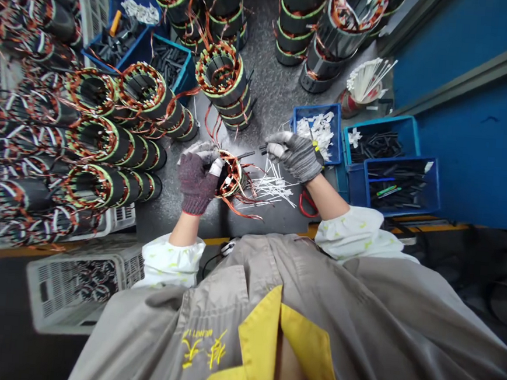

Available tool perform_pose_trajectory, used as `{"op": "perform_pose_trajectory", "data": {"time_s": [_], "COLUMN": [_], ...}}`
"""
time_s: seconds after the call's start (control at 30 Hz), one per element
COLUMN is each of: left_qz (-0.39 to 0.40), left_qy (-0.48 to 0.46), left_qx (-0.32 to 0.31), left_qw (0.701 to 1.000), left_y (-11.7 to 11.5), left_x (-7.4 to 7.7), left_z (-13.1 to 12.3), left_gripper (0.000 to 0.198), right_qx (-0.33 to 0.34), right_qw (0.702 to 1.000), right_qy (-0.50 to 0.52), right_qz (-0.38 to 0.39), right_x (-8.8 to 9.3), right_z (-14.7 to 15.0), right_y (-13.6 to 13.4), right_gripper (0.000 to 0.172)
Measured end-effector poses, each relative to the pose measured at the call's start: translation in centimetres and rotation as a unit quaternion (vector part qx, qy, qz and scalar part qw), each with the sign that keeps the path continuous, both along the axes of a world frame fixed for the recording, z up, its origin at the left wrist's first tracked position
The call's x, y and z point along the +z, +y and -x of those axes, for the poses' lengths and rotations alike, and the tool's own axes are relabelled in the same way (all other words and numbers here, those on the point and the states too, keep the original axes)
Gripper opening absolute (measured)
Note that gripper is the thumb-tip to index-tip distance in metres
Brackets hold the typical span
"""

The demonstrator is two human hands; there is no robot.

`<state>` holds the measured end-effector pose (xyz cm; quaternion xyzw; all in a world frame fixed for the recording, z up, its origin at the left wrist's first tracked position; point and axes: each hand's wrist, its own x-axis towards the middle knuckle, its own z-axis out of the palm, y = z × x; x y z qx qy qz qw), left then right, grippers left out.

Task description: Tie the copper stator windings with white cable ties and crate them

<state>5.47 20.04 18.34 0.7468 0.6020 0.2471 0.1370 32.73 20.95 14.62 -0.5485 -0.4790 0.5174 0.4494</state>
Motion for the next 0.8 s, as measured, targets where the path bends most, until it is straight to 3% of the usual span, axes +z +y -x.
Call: {"op": "perform_pose_trajectory", "data": {"time_s": [0.17, 0.3, 0.47, 0.63, 0.8], "left_qz": [-0.015, -0.01, -0.066, -0.07, -0.074], "left_qy": [0.018, 0.045, -0.028, -0.053, -0.065], "left_qx": [0.007, 0.02, 0.003, -0.003, -0.021], "left_qw": [1.0, 0.999, 0.997, 0.996, 0.995], "left_y": [0.1, 0.2, 0.3, 0.4, 0.4], "left_x": [-0.4, -0.8, -1.5, -1.6, -1.6], "left_z": [0.3, 0.6, 0.9, 1.0, 0.9], "left_gripper": [0.031, 0.033, 0.036, 0.037, 0.032], "right_qx": [0.031, 0.03, 0.047, 0.073, 0.063], "right_qw": [0.999, 1.0, 0.997, 0.994, 0.993], "right_qy": [-0.017, 0.004, 0.057, 0.075, 0.101], "right_qz": [0.021, 0.002, -0.002, -0.027, -0.01], "right_x": [-2.1, -3.7, -5.2, -5.4, -5.4], "right_z": [1.8, 3.1, 3.4, 3.9, 2.6], "right_y": [1.1, 1.7, 2.0, 2.2, 2.3], "right_gripper": [0.011, 0.012, 0.018, 0.024, 0.025]}}
